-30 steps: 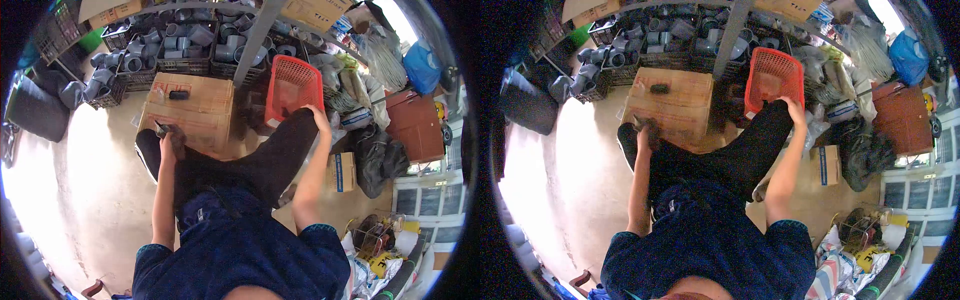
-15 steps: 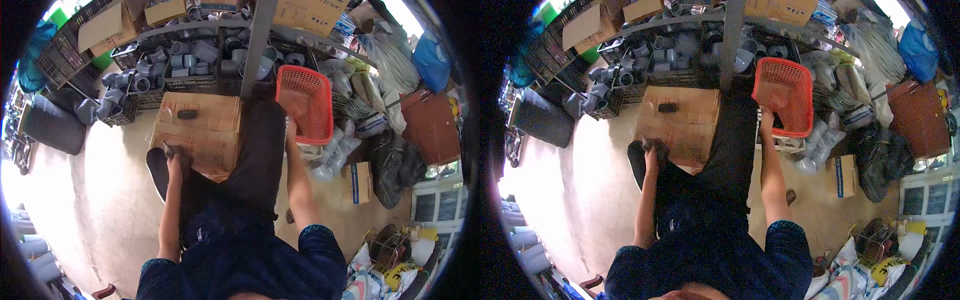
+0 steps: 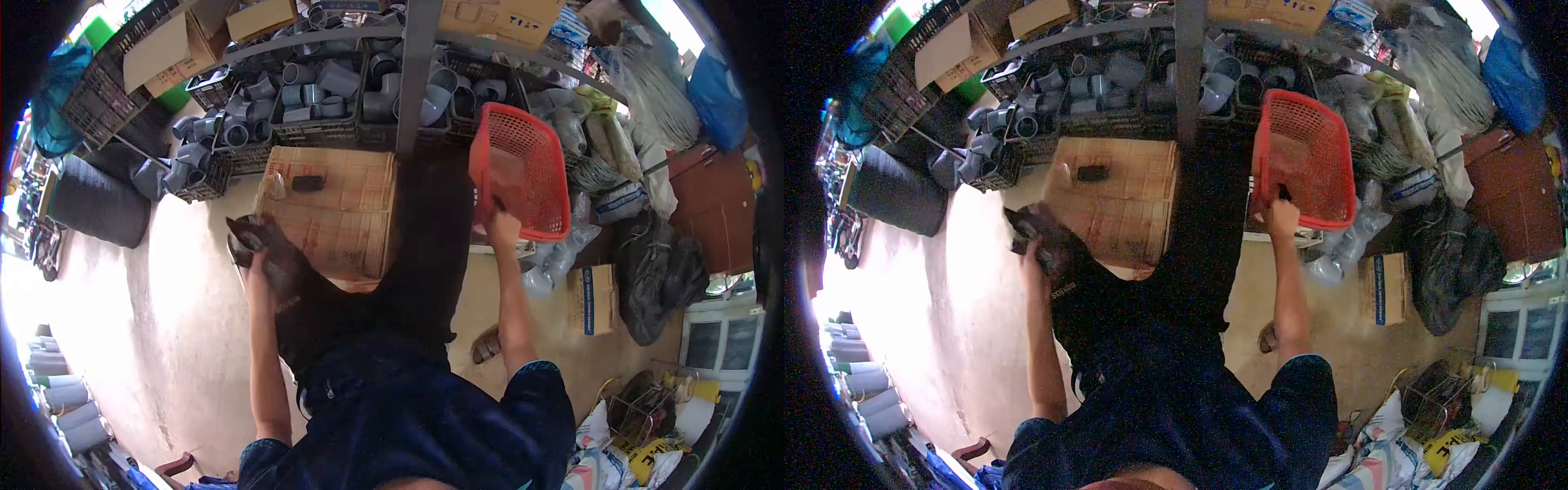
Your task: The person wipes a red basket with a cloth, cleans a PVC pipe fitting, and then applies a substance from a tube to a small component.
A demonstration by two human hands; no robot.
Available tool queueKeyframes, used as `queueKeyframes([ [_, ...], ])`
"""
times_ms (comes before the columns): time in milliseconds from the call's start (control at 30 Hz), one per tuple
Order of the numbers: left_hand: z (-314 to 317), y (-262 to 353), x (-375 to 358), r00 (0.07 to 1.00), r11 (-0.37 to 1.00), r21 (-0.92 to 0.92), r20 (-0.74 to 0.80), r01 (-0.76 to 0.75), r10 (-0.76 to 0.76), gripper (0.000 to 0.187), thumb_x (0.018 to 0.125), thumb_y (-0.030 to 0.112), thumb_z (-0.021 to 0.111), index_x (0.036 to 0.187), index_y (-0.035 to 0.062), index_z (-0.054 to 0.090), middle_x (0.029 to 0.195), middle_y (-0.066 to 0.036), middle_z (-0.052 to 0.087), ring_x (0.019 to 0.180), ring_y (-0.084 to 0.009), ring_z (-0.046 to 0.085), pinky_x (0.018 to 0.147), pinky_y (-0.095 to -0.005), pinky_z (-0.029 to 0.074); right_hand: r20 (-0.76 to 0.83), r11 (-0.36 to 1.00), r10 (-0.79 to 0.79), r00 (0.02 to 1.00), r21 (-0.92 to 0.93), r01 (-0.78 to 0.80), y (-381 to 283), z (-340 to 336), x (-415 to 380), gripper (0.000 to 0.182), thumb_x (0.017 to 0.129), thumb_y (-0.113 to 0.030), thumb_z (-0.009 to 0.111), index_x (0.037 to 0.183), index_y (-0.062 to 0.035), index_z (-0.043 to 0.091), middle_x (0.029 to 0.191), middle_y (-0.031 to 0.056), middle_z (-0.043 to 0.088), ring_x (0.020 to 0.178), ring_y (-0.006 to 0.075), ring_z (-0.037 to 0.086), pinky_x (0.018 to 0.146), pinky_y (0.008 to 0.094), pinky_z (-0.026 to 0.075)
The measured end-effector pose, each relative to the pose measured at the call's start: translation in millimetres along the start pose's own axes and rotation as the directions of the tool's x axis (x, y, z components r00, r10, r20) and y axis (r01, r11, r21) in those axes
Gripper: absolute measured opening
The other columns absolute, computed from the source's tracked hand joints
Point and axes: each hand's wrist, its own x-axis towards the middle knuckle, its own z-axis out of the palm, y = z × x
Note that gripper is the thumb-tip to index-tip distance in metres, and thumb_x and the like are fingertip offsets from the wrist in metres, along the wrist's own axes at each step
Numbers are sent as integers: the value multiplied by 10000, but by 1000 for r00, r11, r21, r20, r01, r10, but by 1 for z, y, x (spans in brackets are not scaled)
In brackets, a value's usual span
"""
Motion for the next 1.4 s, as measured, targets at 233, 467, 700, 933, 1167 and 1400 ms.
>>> queueKeyframes([
  [233, 88, 90, 32, 999, 953, -302, 24, -33, 42, 293, 849, 168, 557, 1092, 4, 567, 993, -108, 628, 866, -232, 622, 749, -344, 519, 71, 989, 138, 988, 46, -141, 1, -24, -21, 420, 752, -460, 677, 836, -50, 641, 748, 187, 647, 682, 374, 641, 609, 465, 517],
  [467, 97, -25, 60, 965, 895, -410, -107, 177, -239, 294, 871, 208, 535, 1109, 37, 549, 1006, -108, 607, 885, -258, 603, 811, -391, 511, 305, 974, 194, 932, 52, -219, 5, -33, -45, 322, 724, -254, 736, 920, -25, 622, 882, 199, 650, 826, 379, 631, 733, 451, 506],
  [700, 47, -126, 76, 922, 904, -323, -172, 279, -346, 303, 873, 210, 545, 1122, 38, 532, 1003, -103, 607, 884, -269, 607, 756, -406, 515, -182, 839, 227, 957, 536, -97, -25, -143, 25, 163, 881, -94, 561, 952, 30, 639, 737, 131, 625, 599, 229, 609, 554, 335, 473],
  [933, 96, -104, 62, 926, 876, -359, -76, 321, -371, 293, 852, 102, 537, 1122, -13, 533, 1011, -88, 595, 889, -225, 605, 728, -354, 523, 329, 908, -161, 931, 419, 9, -109, -63, 216, 395, 939, -347, 452, 1002, -2, 632, 690, 176, 644, 683, 371, 628, 685, 455, 480],
  [1167, 117, -106, 49, 897, 880, -309, -140, 362, -419, 320, 837, 178, 603, 1106, 25, 518, 940, -83, 610, 769, -236, 632, 638, -376, 547, 249, 936, -328, 911, -43, 349, -123, 115, 321, 315, 825, -219, 557, 1059, -19, 625, 1031, 220, 632, 962, 317, 625, 823, 408, 508],
  [1400, 116, -118, 57, 862, 878, -238, -207, 415, -463, 370, 845, 158, 605, 1189, 80, 493, 1059, -83, 561, 916, -227, 575, 699, -371, 516, 187, 971, -239, 953, 22, 239, -121, 112, 339, 297, 785, -247, 673, 995, -38, 658, 1044, 156, 621, 950, 316, 623, 771, 399, 515],
])
